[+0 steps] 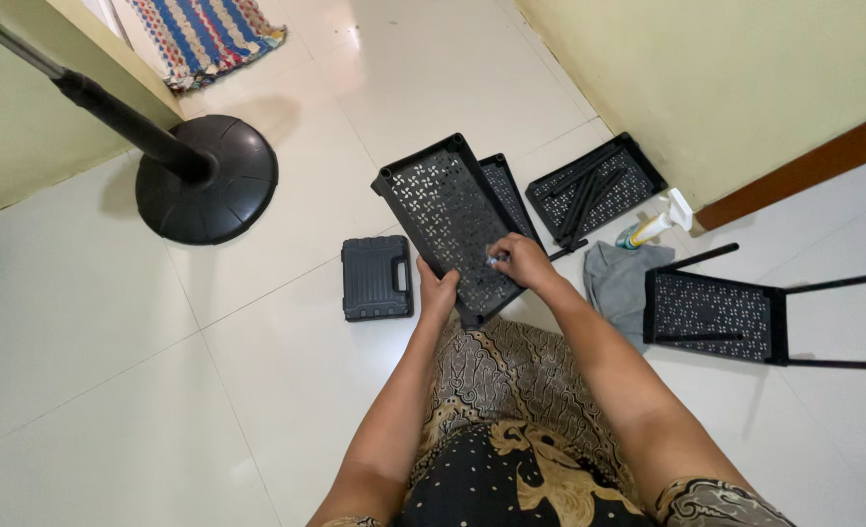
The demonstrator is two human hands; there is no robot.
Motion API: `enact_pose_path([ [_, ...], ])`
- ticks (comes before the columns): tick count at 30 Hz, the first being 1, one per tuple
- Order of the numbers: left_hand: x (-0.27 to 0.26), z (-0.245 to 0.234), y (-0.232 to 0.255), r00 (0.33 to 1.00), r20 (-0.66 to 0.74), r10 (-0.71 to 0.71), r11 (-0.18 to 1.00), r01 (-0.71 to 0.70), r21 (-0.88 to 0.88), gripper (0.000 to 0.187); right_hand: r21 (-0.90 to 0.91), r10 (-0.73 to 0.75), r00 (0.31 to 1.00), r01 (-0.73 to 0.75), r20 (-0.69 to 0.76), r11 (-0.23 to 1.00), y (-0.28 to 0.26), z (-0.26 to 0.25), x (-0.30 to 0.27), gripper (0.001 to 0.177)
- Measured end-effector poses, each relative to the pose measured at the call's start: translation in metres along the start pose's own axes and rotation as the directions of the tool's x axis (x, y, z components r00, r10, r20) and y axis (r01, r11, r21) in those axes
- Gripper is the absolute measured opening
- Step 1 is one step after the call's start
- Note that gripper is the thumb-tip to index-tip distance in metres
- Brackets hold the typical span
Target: The person disassembles a black plastic three-tier rolling cart by removing the top tray, then detaching each vertical support rod from the trays. The components are placed on the floor as they are removed.
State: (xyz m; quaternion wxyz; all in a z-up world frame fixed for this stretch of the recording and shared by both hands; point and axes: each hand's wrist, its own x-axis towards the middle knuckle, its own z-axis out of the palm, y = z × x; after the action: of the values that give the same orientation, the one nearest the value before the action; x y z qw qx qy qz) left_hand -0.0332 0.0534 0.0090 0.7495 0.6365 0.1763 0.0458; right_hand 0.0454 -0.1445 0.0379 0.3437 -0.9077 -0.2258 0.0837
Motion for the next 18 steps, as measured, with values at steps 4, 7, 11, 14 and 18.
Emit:
enact_pose_path([
  [4,0.004,-0.007,-0.001,0.996,-0.026,-0.086,0.996,0.086,-0.004,0.078,-0.038,-0.155,0.984,0.152,-0.091,0.988,0.007,0.022,0.004,0.029],
  [7,0.006,-0.008,-0.006,0.994,-0.077,-0.076,0.997,0.077,0.009,0.078,-0.056,-0.139,0.983,0.133,-0.122,0.990,0.012,0.040,0.004,0.028],
  [11,0.011,-0.015,-0.020,0.988,-0.145,-0.056,0.997,0.063,0.049,0.077,0.059,0.208,0.967,-0.202,-0.144,0.978,0.027,0.065,0.017,0.014],
  [14,0.017,-0.024,-0.034,0.971,-0.211,-0.110,0.986,0.133,0.100,0.077,0.541,0.397,0.918,-0.328,-0.013,0.774,0.049,0.072,0.029,0.015],
  [18,0.029,-0.057,-0.053,0.924,-0.374,-0.075,0.965,0.162,0.205,0.083,0.863,0.613,0.785,-0.370,0.091,0.345,0.068,0.080,0.036,0.016],
])
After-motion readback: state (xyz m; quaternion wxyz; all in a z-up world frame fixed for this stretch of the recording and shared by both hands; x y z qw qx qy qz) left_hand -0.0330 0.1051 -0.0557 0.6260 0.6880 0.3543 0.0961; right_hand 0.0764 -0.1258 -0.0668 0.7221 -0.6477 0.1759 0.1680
